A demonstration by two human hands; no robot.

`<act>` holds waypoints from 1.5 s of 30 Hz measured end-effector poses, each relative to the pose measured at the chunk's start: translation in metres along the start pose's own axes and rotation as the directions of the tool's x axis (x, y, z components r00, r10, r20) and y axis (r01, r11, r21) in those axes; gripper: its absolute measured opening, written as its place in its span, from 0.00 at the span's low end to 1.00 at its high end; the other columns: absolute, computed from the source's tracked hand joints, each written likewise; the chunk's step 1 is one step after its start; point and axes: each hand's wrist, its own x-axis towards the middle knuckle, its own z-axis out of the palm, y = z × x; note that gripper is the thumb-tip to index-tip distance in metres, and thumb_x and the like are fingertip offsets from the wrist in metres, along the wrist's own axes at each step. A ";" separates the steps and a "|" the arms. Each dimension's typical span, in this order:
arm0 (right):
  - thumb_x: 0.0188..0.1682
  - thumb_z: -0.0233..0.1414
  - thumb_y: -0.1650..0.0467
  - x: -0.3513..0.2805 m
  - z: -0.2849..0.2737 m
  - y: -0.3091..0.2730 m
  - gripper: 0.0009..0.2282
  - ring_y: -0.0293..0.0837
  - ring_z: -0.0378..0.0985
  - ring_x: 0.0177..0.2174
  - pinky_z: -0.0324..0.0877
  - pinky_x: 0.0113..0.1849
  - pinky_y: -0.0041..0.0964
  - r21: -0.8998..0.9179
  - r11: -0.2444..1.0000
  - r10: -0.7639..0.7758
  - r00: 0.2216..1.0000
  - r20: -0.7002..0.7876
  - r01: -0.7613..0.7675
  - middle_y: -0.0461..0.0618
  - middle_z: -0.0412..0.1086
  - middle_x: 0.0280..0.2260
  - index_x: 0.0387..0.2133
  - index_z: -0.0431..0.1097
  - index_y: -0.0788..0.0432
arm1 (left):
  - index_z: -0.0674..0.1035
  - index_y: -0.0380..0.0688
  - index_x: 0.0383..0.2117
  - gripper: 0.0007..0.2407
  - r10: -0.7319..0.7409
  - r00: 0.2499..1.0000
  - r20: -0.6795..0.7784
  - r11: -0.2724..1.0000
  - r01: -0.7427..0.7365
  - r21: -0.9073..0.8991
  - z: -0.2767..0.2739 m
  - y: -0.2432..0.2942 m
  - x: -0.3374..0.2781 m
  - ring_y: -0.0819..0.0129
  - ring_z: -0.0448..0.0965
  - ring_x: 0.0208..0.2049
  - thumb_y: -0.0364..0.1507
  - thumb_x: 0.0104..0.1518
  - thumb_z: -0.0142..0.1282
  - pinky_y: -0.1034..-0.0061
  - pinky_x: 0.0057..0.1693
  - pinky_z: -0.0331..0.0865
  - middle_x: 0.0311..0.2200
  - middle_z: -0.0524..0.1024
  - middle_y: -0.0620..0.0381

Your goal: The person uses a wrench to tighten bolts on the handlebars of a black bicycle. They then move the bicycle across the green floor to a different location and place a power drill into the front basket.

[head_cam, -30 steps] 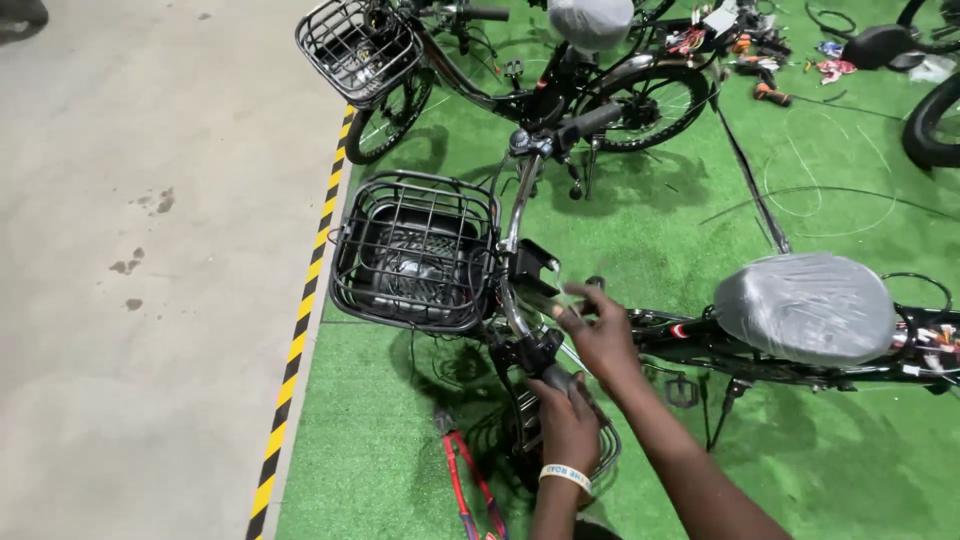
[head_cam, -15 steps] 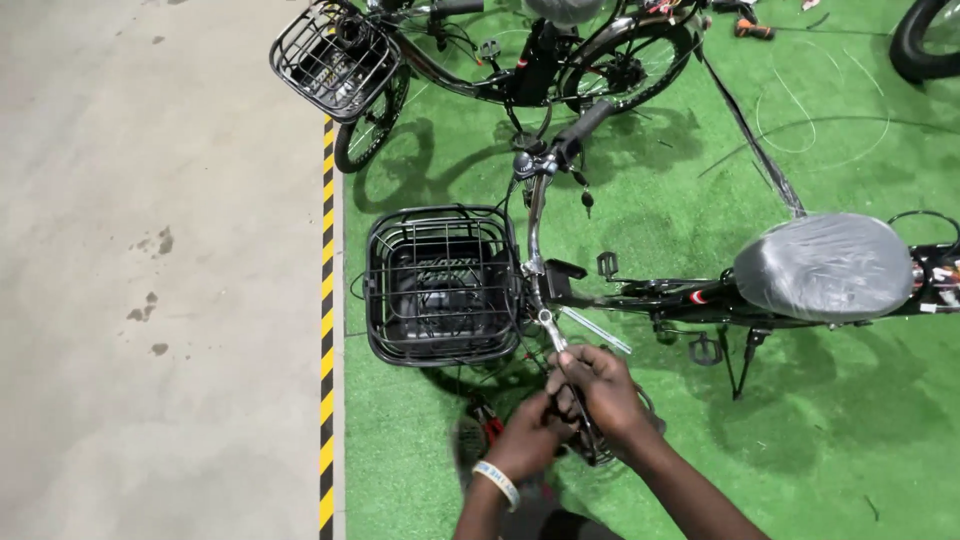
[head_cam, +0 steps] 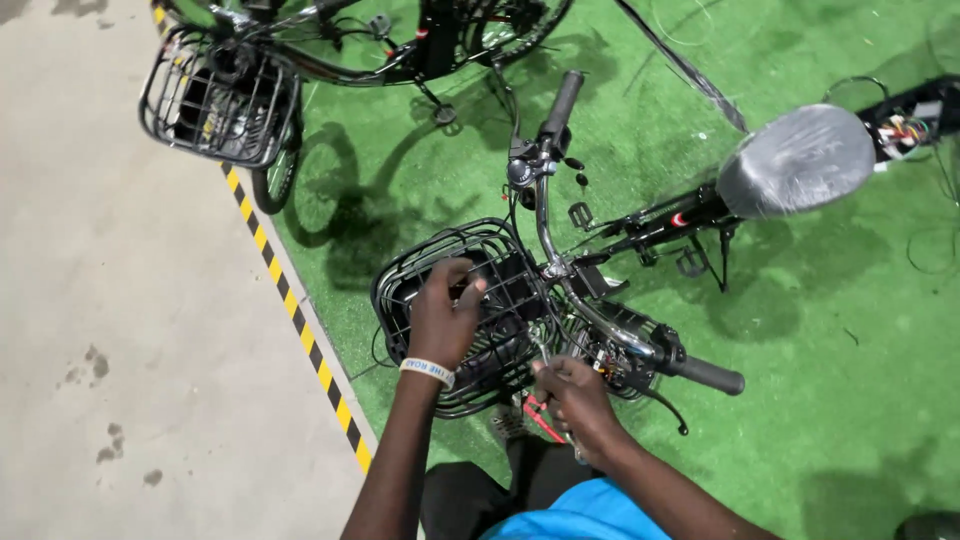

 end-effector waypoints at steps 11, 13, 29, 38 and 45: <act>0.49 0.53 0.73 0.017 0.025 -0.019 0.13 0.31 0.56 0.13 0.49 0.15 0.23 -0.020 0.925 -0.277 0.639 -0.717 0.379 0.51 0.69 0.20 0.43 0.63 0.71 | 0.72 0.41 0.48 0.17 0.370 0.865 0.340 0.909 -0.413 0.062 -0.005 0.008 0.149 0.43 0.73 0.48 0.26 0.52 0.60 0.54 0.55 0.67 0.45 0.70 0.44; 0.48 0.53 0.72 0.026 0.028 -0.024 0.12 0.31 0.55 0.15 0.48 0.18 0.22 -0.092 0.918 -0.308 0.546 -0.779 0.386 0.51 0.70 0.21 0.42 0.66 0.69 | 0.70 0.42 0.50 0.20 0.436 0.818 0.376 0.863 -0.499 0.084 0.001 0.021 0.182 0.40 0.71 0.49 0.27 0.50 0.61 0.52 0.56 0.66 0.47 0.67 0.44; 0.47 0.55 0.69 0.062 0.055 -0.021 0.05 0.56 0.76 0.41 0.70 0.44 0.50 -0.536 0.844 -0.522 0.265 -0.811 0.022 0.47 0.73 0.41 0.35 0.75 0.51 | 0.53 0.43 0.60 0.34 0.236 0.643 0.728 0.687 -0.641 0.343 0.065 0.054 0.254 0.39 0.69 0.54 0.38 0.51 0.61 0.44 0.55 0.66 0.60 0.53 0.43; 0.43 0.62 0.64 0.067 -0.034 -0.008 0.21 0.63 0.70 0.43 0.63 0.47 0.57 -0.065 0.997 -0.072 -0.186 -0.980 -0.047 0.58 0.60 0.43 0.45 0.64 0.60 | 0.57 0.44 0.47 0.26 0.039 0.771 0.636 0.773 -0.426 0.470 0.129 0.049 0.312 0.46 0.76 0.48 0.52 0.55 0.41 0.53 0.53 0.67 0.42 0.74 0.44; 0.37 0.66 0.66 0.089 -0.065 0.018 0.22 0.59 0.69 0.42 0.60 0.48 0.50 0.012 0.991 0.050 -0.290 -0.956 0.130 0.56 0.65 0.36 0.42 0.64 0.55 | 0.66 0.38 0.52 0.28 -0.056 0.708 0.704 0.922 -0.233 0.308 0.122 0.055 0.318 0.45 0.72 0.53 0.50 0.55 0.39 0.53 0.58 0.62 0.47 0.73 0.41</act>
